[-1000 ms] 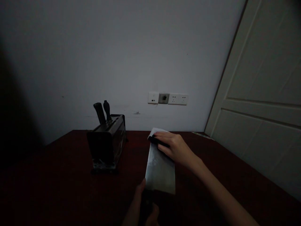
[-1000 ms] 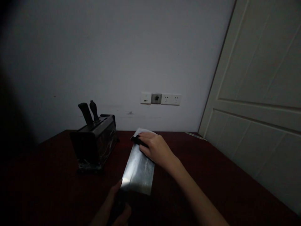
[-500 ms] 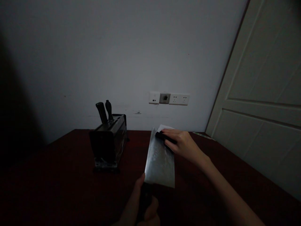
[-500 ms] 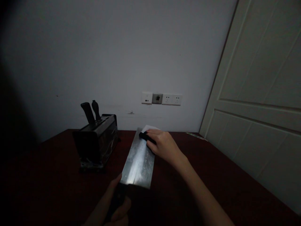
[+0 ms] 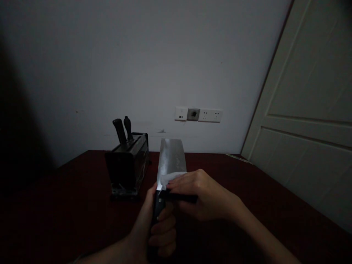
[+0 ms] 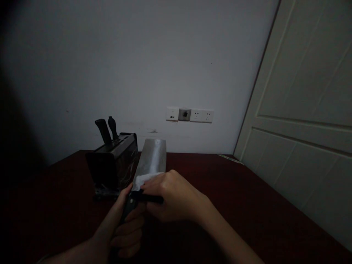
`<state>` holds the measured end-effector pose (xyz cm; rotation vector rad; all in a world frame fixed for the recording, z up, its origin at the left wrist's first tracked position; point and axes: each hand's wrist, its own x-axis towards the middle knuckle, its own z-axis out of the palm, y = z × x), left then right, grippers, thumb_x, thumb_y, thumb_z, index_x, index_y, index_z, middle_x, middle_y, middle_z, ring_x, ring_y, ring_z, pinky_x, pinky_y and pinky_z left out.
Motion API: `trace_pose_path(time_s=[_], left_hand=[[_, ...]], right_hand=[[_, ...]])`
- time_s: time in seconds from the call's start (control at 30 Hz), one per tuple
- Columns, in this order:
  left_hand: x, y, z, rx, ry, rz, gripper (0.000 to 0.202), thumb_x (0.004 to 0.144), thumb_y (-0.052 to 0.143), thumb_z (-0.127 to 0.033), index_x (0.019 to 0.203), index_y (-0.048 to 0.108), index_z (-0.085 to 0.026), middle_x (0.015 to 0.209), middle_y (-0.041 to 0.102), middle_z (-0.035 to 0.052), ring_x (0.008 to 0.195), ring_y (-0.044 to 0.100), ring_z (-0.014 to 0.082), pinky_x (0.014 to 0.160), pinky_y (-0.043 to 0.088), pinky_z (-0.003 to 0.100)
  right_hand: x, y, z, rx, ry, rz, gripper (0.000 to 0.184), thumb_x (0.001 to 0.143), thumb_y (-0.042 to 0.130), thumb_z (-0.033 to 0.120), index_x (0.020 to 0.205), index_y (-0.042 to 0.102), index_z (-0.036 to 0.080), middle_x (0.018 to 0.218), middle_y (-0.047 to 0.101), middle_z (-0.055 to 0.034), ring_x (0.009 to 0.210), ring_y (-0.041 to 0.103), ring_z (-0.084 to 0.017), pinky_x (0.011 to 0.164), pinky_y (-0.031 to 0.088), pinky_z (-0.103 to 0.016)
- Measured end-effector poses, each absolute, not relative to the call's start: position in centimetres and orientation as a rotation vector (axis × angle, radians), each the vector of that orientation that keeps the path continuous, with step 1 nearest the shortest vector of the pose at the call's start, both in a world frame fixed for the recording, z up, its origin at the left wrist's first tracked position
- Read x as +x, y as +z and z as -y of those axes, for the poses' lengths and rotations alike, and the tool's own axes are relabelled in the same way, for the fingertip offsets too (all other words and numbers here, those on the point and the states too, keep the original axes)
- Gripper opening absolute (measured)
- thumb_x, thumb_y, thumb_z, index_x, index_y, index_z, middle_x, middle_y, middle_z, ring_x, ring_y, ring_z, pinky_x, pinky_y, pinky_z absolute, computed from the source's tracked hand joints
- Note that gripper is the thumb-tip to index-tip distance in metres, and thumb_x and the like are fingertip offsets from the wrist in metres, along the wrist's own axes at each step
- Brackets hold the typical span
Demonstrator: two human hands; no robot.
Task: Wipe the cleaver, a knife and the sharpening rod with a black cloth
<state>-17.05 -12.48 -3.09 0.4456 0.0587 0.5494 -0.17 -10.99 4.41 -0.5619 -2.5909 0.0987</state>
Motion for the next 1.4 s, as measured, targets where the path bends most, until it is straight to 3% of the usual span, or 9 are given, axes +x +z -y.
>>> trace_pose_path(time_s=[0.13, 0.3, 0.4, 0.5, 0.63, 0.83, 1.13, 1.3, 1.4], left_hand=[[-16.9, -3.2, 12.6, 0.428, 0.541, -0.060, 0.066, 0.079, 0.019, -0.072, 0.047, 0.038, -0.018, 0.032, 0.027, -0.0064, 0.025, 0.018, 0.0045, 0.032, 0.030, 0.018], [-16.8, -2.6, 13.0, 0.488, 0.549, -0.026, 0.056, 0.078, 0.041, -0.064, 0.046, 0.038, -0.017, 0.032, 0.028, -0.0070, 0.025, 0.018, 0.0041, 0.032, 0.029, 0.018], [-16.7, -2.4, 13.2, 0.524, 0.550, -0.009, 0.054, 0.080, 0.043, -0.060, 0.047, 0.039, -0.017, 0.032, 0.028, -0.0070, 0.025, 0.018, 0.0043, 0.032, 0.028, 0.017], [-16.7, -2.5, 13.2, 0.520, 0.542, 0.000, 0.056, 0.081, 0.036, -0.062, 0.048, 0.039, -0.017, 0.033, 0.028, -0.0068, 0.025, 0.018, 0.0044, 0.032, 0.027, 0.017], [-16.8, -2.6, 13.4, 0.527, 0.529, -0.011, 0.060, 0.083, 0.029, -0.065, 0.048, 0.041, -0.017, 0.034, 0.028, -0.0060, 0.026, 0.020, 0.0052, 0.033, 0.028, 0.018], [-16.9, -2.5, 13.7, 0.547, 0.492, -0.036, 0.059, 0.081, 0.030, -0.065, 0.050, 0.044, -0.017, 0.033, 0.030, -0.0051, 0.026, 0.023, 0.0059, 0.032, 0.021, 0.017], [-16.7, -3.1, 13.5, 0.590, 0.464, -0.004, 0.061, 0.081, 0.029, -0.066, 0.050, 0.046, -0.016, 0.032, 0.032, -0.0034, 0.025, 0.023, 0.0064, 0.029, 0.011, 0.016], [-16.8, -2.6, 13.8, 0.594, 0.448, -0.035, 0.064, 0.083, 0.022, -0.065, 0.051, 0.048, -0.016, 0.032, 0.030, -0.0032, 0.025, 0.023, 0.0068, 0.028, 0.011, 0.017], [-16.6, -2.6, 13.8, 0.572, 0.475, -0.063, 0.065, 0.084, 0.018, -0.064, 0.050, 0.047, -0.017, 0.032, 0.028, -0.0037, 0.025, 0.022, 0.0067, 0.029, 0.009, 0.017]], right_hand=[[0.3, 4.8, 11.3, -0.528, 0.310, 2.539, 0.030, 0.074, 0.053, 0.006, 0.099, 0.066, 0.018, 0.093, 0.071, -0.0054, 0.084, 0.065, -0.016, 0.075, 0.050, -0.028], [1.9, 6.1, 11.3, -0.539, 0.535, 2.280, 0.021, 0.078, 0.054, 0.013, 0.092, 0.069, 0.017, 0.085, 0.072, -0.0047, 0.074, 0.065, -0.015, 0.068, 0.051, -0.027], [2.5, 6.4, 11.0, -0.696, 0.420, 1.980, 0.013, 0.078, 0.058, 0.020, 0.082, 0.071, 0.018, 0.080, 0.072, -0.0033, 0.071, 0.065, -0.016, 0.063, 0.052, -0.027], [2.7, 6.3, 10.6, -0.747, 0.160, 1.800, 0.015, 0.079, 0.057, 0.020, 0.087, 0.070, 0.021, 0.086, 0.072, -0.0025, 0.077, 0.066, -0.017, 0.068, 0.053, -0.029], [2.3, 5.9, 10.5, -0.662, -0.100, 2.113, 0.028, 0.079, 0.055, 0.015, 0.103, 0.066, 0.021, 0.103, 0.069, -0.0068, 0.095, 0.062, -0.020, 0.082, 0.051, -0.037], [1.3, 5.6, 11.1, -0.618, -0.140, 2.412, 0.026, 0.071, 0.063, 0.015, 0.096, 0.066, 0.018, 0.122, 0.058, -0.0083, 0.122, 0.042, -0.023, 0.098, 0.039, -0.042], [0.5, 5.6, 11.4, -0.554, -0.136, 2.395, 0.014, 0.081, 0.058, 0.023, 0.095, 0.062, 0.020, 0.115, 0.061, -0.0084, 0.104, 0.055, -0.020, 0.087, 0.046, -0.038], [0.0, 5.1, 11.1, -0.612, -0.068, 2.355, 0.027, 0.085, 0.051, 0.020, 0.112, 0.054, 0.017, 0.103, 0.063, -0.0088, 0.094, 0.056, -0.019, 0.080, 0.048, -0.037], [0.1, 4.9, 11.1, -0.627, -0.063, 2.363, 0.029, 0.085, 0.050, 0.019, 0.114, 0.055, 0.018, 0.107, 0.060, -0.0097, 0.097, 0.054, -0.020, 0.080, 0.049, -0.036]])
